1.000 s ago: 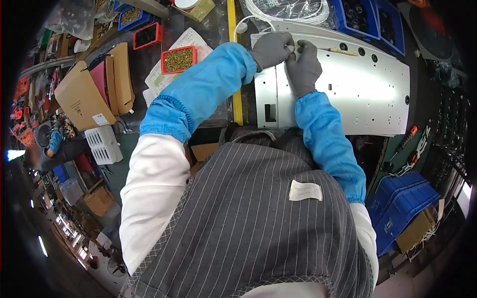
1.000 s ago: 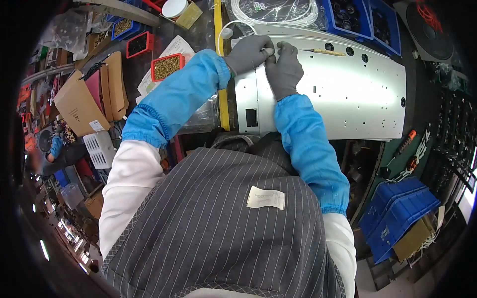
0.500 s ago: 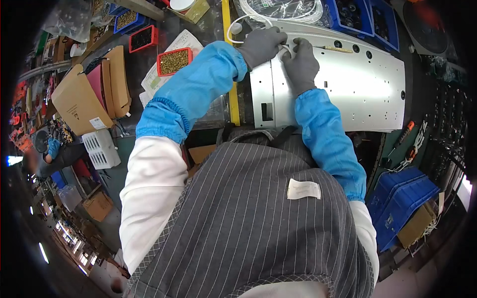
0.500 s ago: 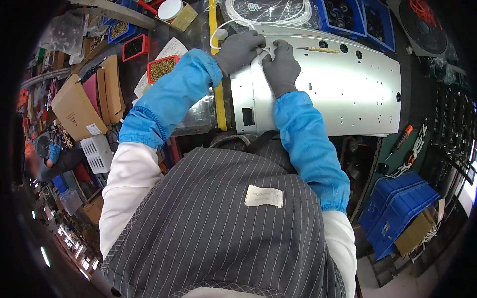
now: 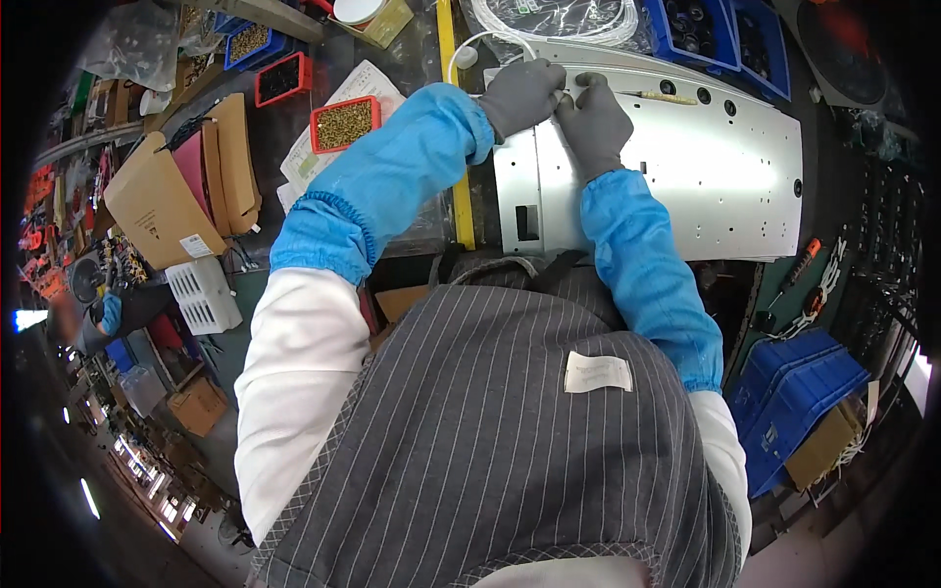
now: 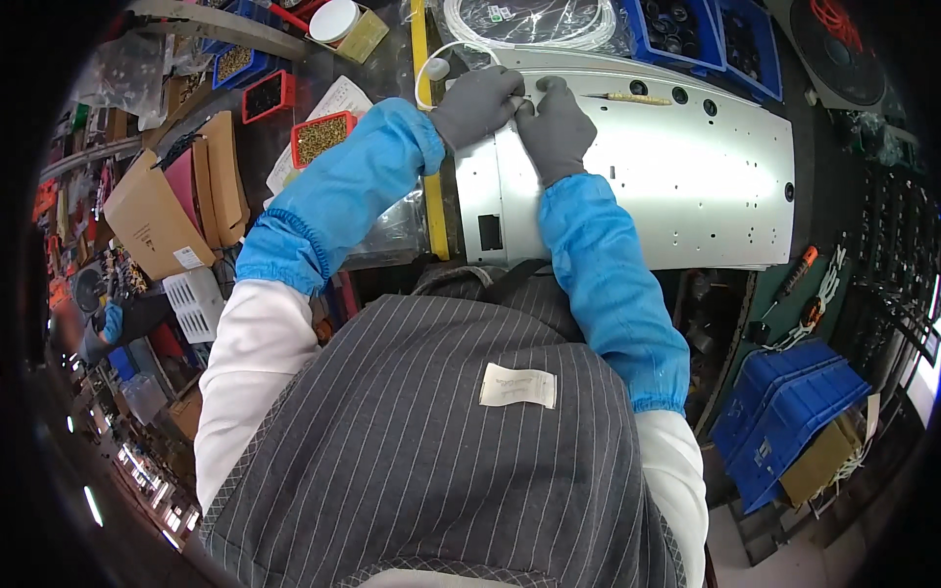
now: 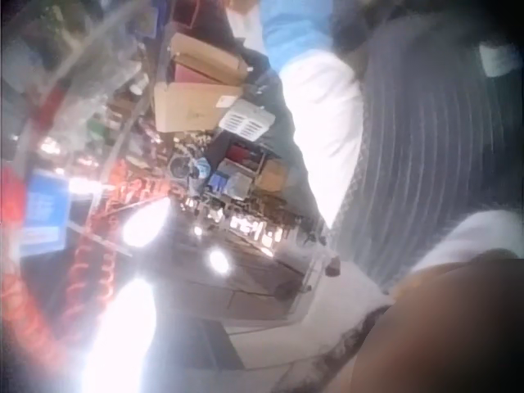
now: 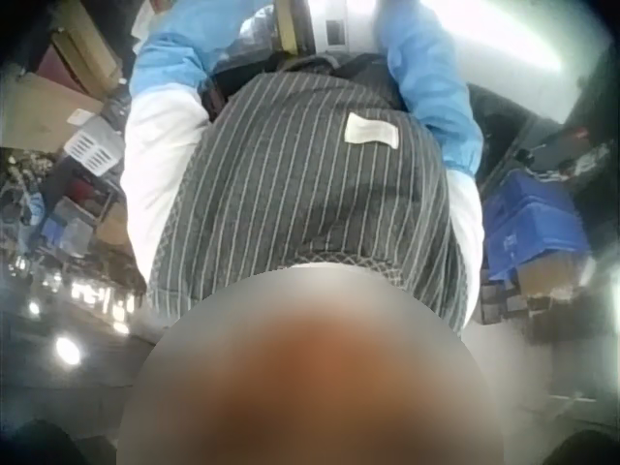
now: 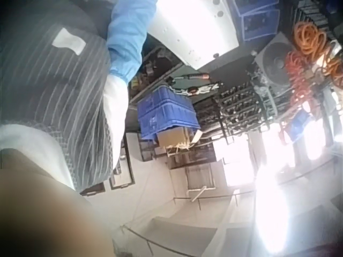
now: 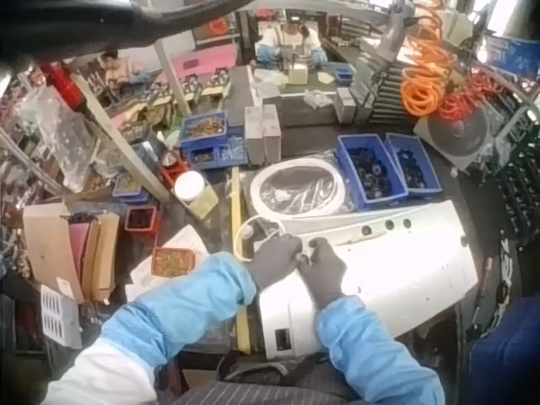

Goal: The person is assembling components inside a metal chassis, securing them with screws and cable ties.

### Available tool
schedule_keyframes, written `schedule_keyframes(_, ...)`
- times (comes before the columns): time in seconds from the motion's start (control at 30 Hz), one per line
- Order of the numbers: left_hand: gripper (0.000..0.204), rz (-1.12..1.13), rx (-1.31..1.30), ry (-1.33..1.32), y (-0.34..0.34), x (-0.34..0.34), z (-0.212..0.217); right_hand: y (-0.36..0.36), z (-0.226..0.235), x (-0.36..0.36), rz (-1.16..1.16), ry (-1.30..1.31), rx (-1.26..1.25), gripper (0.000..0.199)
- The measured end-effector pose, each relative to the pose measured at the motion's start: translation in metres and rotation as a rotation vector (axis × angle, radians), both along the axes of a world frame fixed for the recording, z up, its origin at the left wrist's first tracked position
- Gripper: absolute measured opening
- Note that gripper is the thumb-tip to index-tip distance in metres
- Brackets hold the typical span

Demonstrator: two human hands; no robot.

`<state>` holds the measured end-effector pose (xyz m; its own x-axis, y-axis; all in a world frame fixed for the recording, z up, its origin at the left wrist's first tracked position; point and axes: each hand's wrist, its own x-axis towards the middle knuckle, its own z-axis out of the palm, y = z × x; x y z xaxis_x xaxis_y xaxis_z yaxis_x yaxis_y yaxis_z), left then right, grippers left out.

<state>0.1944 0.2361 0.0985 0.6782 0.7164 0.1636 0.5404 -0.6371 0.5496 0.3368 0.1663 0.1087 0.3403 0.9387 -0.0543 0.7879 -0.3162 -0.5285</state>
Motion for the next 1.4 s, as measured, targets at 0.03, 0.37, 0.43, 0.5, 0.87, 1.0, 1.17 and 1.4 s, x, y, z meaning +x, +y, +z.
schedule_keyframes(0.03, 0.020, 0.015, -0.029, 0.023, -0.001, 0.003, 0.002, 0.002, -0.003, 0.001, 0.000, -0.014, 0.014, 0.040)
schedule_keyframes(0.37, 0.019, 0.063, -0.011, -0.029, -0.010, -0.016, 0.013, 0.005, 0.007, 0.002, 0.013, -0.037, -0.071, 0.049)
schedule_keyframes(0.43, 0.018, 0.063, -0.009, -0.014, -0.011, -0.015, 0.012, 0.004, 0.008, 0.001, 0.024, -0.032, -0.059, 0.051)
schedule_keyframes(0.5, 0.017, 0.061, -0.007, 0.001, -0.012, -0.015, 0.012, 0.004, 0.007, 0.003, 0.031, -0.028, -0.046, 0.053)
schedule_keyframes(0.87, 0.017, 0.051, -0.073, -0.007, -0.015, -0.016, 0.009, 0.010, 0.022, 0.007, 0.205, -0.192, -0.134, 0.059)
schedule_keyframes(1.0, 0.018, 0.030, -0.060, -0.027, -0.012, -0.010, 0.012, 0.009, -0.004, 0.029, 0.284, -0.329, 0.216, 0.058)
schedule_keyframes(1.17, 0.018, 0.049, -0.083, 0.032, -0.013, -0.008, 0.013, 0.011, -0.013, 0.029, 0.318, -0.229, 0.221, 0.055)
schedule_keyframes(1.4, 0.018, 0.052, -0.050, 0.003, -0.021, -0.009, 0.008, 0.003, -0.008, 0.021, 0.302, -0.232, 0.203, 0.056)
